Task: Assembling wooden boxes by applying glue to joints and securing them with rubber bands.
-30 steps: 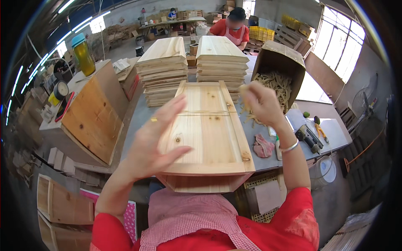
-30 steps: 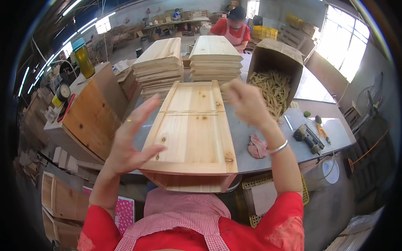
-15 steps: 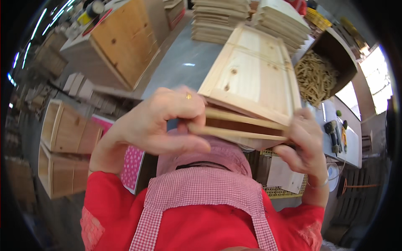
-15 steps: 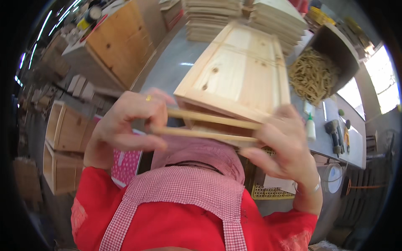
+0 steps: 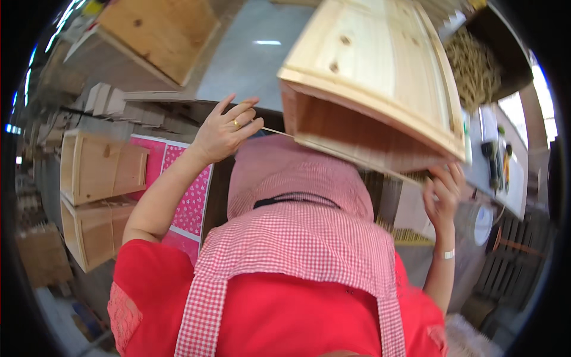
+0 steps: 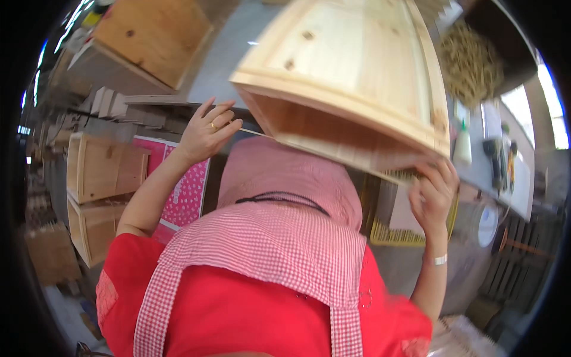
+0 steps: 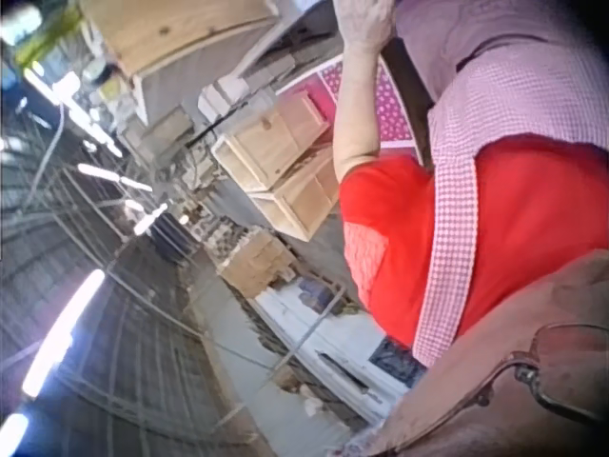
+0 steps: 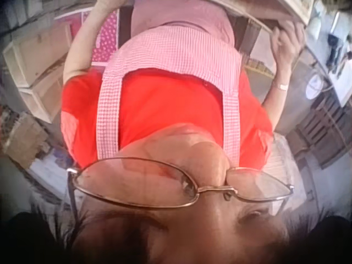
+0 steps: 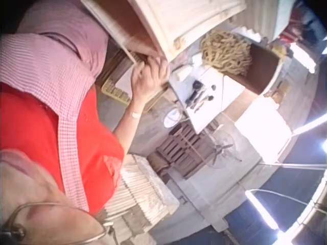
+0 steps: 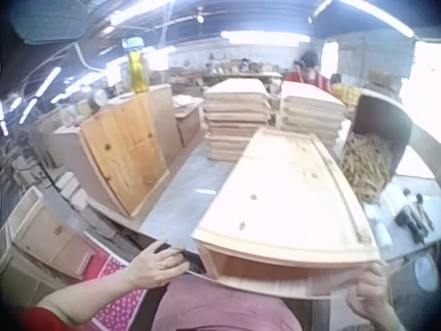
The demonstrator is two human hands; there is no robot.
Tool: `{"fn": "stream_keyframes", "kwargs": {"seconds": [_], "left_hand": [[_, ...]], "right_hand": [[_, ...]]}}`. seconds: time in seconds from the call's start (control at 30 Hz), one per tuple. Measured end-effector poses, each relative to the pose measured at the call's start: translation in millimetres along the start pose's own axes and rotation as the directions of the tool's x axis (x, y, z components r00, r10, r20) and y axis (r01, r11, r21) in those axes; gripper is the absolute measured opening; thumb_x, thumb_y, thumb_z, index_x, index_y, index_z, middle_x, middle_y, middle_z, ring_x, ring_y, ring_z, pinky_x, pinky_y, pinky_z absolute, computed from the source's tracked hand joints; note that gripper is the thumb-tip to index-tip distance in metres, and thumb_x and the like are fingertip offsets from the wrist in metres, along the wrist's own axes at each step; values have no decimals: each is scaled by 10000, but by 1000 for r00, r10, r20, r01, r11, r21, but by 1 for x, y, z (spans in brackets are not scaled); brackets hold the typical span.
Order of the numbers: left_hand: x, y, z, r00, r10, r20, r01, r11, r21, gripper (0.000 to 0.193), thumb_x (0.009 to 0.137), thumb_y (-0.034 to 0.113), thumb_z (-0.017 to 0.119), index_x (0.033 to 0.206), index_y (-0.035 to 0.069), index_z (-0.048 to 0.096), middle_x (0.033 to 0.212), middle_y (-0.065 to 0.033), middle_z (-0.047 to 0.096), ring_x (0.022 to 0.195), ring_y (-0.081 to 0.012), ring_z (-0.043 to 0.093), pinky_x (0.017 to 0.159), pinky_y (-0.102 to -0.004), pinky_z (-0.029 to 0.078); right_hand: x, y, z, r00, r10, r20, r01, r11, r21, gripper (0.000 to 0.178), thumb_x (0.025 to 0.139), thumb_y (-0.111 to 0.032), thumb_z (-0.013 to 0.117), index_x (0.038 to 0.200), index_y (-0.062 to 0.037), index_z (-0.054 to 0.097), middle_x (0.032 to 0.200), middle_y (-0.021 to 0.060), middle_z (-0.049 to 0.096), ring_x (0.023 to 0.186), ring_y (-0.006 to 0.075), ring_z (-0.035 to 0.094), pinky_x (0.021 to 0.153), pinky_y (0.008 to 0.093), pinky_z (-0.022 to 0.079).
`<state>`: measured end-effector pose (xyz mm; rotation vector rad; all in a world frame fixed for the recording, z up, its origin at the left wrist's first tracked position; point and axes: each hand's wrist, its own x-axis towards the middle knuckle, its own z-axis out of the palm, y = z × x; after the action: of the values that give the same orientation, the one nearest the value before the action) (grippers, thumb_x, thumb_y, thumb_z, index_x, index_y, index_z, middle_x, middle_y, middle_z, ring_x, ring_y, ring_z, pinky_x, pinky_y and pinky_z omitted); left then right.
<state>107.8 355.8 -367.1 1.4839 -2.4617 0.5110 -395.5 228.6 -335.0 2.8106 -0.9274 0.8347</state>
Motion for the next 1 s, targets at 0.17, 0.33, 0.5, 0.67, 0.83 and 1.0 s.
{"fn": "stream_keyframes", "kwargs": {"seconds": [0.17,0.33,0.5,0.67,0.83,1.0], "left_hand": [[-23,27,63,987,-12,160,11,1000,10,398,882,125,616,1276,162,646,1260,-43,615,1439,-205,451,1155,-554,362],[-21,16,84,981,-24,191,12,998,66,476,910,123,573,1380,193,601,1362,-50,595,1473,-201,400,1155,-581,338],[-4,15,50,965,123,232,-102,989,-104,403,910,117,563,1303,104,650,1375,-78,616,1383,-249,509,1119,-588,382],[24,-1,-17,955,-262,-137,176,876,-448,328,809,-62,649,1121,8,723,1108,-173,734,1072,-333,707,974,-430,527],[164,-86,-16,615,-690,381,505,-25,-863,519,1044,462,545,1294,11,613,1144,-100,695,1031,-201,669,936,-384,516],[292,-112,8,535,-500,680,701,-186,-688,733,994,598,546,1375,-29,534,1201,-175,664,1046,-251,677,937,-426,522]], "right_hand": [[-36,10,68,990,-61,128,70,996,-61,122,761,-100,779,785,-59,667,1174,102,666,1249,348,530,1100,546,368],[-45,32,97,990,-78,119,98,981,-169,159,786,-136,775,913,-78,699,1126,76,654,1165,328,537,1107,539,352],[-21,0,65,997,-76,11,76,997,-10,222,774,-40,742,995,-41,716,987,114,689,1017,334,618,1008,547,448],[13,-17,-17,936,318,-149,-257,910,325,233,864,97,648,1089,40,676,934,173,698,767,231,680,693,312,540],[129,73,2,807,574,-140,-457,756,469,430,1064,-262,525,1323,77,578,964,133,650,756,176,614,671,297,519],[240,124,39,803,555,215,-587,677,444,622,1052,-483,446,1192,90,646,1036,238,701,828,318,680,775,404,541]]}}
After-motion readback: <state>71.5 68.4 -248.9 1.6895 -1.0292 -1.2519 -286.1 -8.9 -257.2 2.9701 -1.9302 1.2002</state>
